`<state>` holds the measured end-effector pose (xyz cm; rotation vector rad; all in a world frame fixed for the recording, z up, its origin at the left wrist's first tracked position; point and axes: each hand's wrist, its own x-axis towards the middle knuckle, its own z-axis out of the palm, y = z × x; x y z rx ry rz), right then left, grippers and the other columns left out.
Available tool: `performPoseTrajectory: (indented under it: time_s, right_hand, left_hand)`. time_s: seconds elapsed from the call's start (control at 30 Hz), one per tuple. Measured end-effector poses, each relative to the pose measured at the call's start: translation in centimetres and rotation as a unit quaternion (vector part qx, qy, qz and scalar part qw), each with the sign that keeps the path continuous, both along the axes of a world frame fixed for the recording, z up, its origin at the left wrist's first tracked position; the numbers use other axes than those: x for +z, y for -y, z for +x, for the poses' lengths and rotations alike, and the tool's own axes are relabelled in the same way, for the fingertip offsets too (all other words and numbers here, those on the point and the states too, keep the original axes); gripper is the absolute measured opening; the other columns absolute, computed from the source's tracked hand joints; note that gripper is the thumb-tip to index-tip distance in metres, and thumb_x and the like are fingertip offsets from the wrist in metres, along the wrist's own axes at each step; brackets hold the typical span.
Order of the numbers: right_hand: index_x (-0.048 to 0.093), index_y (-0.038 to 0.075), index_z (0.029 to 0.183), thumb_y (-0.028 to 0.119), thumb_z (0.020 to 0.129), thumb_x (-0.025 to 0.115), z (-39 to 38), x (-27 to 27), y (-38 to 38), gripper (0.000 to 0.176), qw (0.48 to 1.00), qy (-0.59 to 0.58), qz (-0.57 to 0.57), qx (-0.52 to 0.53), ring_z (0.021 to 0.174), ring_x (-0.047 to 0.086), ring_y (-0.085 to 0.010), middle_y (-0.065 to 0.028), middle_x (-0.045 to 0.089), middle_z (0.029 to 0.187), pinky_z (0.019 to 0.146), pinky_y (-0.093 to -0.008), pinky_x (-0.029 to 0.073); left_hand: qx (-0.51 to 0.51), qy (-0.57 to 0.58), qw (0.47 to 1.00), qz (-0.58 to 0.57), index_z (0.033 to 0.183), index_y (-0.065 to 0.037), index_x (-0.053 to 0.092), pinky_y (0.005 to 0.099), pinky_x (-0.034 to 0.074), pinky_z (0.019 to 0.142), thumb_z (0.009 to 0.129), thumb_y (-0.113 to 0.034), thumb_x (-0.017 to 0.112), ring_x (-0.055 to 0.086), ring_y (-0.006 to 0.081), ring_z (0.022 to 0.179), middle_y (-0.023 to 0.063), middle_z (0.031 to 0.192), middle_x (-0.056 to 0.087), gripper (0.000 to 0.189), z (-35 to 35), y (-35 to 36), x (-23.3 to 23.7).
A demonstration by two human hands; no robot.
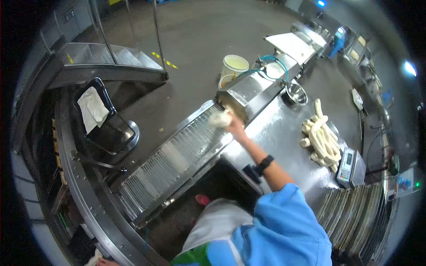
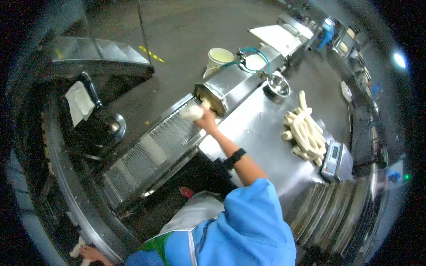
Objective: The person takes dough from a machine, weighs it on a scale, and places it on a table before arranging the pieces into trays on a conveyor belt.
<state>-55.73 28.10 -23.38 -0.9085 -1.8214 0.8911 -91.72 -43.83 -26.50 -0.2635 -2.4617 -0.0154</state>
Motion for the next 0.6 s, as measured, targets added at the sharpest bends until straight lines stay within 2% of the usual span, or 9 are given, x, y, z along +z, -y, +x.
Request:
performPoseTrajectory:
  time_s: [0.03,0.1,0.13,0.17,0.2,0.27,0.37,0.5,0.6]
  right_hand:
    - [0.05,0.004,0.104,0.011,0.062,0.064,3.5,0.8,-1.5,0.045,0.997,0.072,0.004,-0.042,0.084,0.056,-0.0225,-0.0101,0.058,0.09,0.073,-0.0331,0.046]
    - [0.049,0.001,0.105,0.008,0.071,0.054,9.8,4.7,-1.0,0.035,0.978,-0.169,-0.117,0.025,0.087,0.053,-0.0169,-0.0073,0.055,0.097,0.071,-0.0267,0.046]
    - [0.051,0.003,0.1,0.012,0.082,0.043,12.3,7.9,-0.1,0.022,0.987,-0.105,-0.113,-0.037,0.091,0.054,-0.0185,-0.0087,0.056,0.099,0.076,-0.0327,0.047]
    - [0.05,0.002,0.1,0.023,0.086,0.047,14.5,10.3,1.9,0.025,0.963,-0.227,-0.135,-0.047,0.091,0.055,-0.0205,-0.0102,0.056,0.1,0.076,-0.0387,0.049]
    - [0.049,0.003,0.102,0.03,0.085,0.052,17.0,10.9,2.5,0.032,0.958,-0.241,-0.138,-0.07,0.093,0.055,-0.0227,-0.0117,0.056,0.1,0.077,-0.0431,0.05]
    - [0.049,0.002,0.101,0.013,0.083,0.051,21.5,13.0,5.2,0.021,0.919,-0.31,-0.174,-0.171,0.094,0.055,-0.0257,-0.0129,0.056,0.1,0.076,-0.0409,0.052]
    - [0.043,0.001,0.105,0.009,0.081,0.053,28.5,14.3,8.4,0.026,0.935,-0.297,-0.126,-0.148,0.091,0.055,-0.0269,-0.0137,0.055,0.099,0.075,-0.0424,0.053]
    - [0.044,0.001,0.108,0.011,0.08,0.055,35.2,15.4,13.2,0.031,0.921,-0.206,-0.103,-0.313,0.088,0.056,-0.0234,-0.0126,0.054,0.099,0.065,-0.0347,0.055]
    - [0.042,0.003,0.113,0.015,0.081,0.056,40.2,14.7,15.2,0.037,0.9,-0.095,-0.103,-0.413,0.084,0.056,-0.0218,-0.0129,0.053,0.099,0.059,-0.0321,0.053]
  left_hand:
    - [-0.012,0.002,0.998,0.058,0.102,-0.001,0.054,0.0395,0.035,0.086,0.085,-0.017,0.043,0.047,0.0319,0.098,0.0149,0.106,0.053,0.026,0.0,-1.6,1.1]
    - [-0.083,0.042,0.993,0.075,0.106,0.001,0.053,0.0407,0.033,0.091,0.083,-0.015,0.047,0.045,0.0337,0.103,0.016,0.114,0.049,0.028,-0.8,-3.9,2.5]
    - [-0.064,0.039,0.997,0.034,0.11,-0.003,0.05,0.0378,0.035,0.09,0.082,-0.012,0.05,0.048,0.0294,0.103,0.0137,0.115,0.048,0.029,-2.0,-5.4,1.1]
    - [-0.137,0.071,0.983,0.102,0.109,-0.003,0.051,0.0374,0.033,0.091,0.083,-0.011,0.049,0.044,0.03,0.106,0.0149,0.116,0.046,0.027,-1.8,-7.6,1.0]
    - [-0.167,0.104,0.974,0.115,0.108,-0.003,0.05,0.0371,0.032,0.092,0.083,-0.012,0.049,0.042,0.0304,0.109,0.0156,0.117,0.045,0.026,-3.0,-9.2,0.1]
    - [-0.2,0.143,0.96,0.134,0.108,-0.002,0.05,0.0368,0.031,0.093,0.084,-0.012,0.048,0.04,0.0308,0.111,0.0162,0.118,0.044,0.026,-2.6,-13.5,0.2]
    - [-0.295,0.179,0.93,0.127,0.108,-0.002,0.05,0.0402,0.028,0.093,0.085,-0.018,0.048,0.036,0.0305,0.114,0.0157,0.122,0.04,0.028,1.8,-19.7,1.9]
    - [-0.379,0.237,0.884,0.138,0.107,-0.005,0.051,0.0437,0.025,0.093,0.086,-0.024,0.043,0.035,0.0297,0.115,0.0151,0.126,0.036,0.029,3.2,-25.3,-2.1]
    - [-0.405,0.255,0.871,0.115,0.107,-0.006,0.051,0.0433,0.026,0.093,0.087,-0.023,0.042,0.035,0.0295,0.115,0.0147,0.126,0.036,0.028,4.9,-29.6,-1.3]
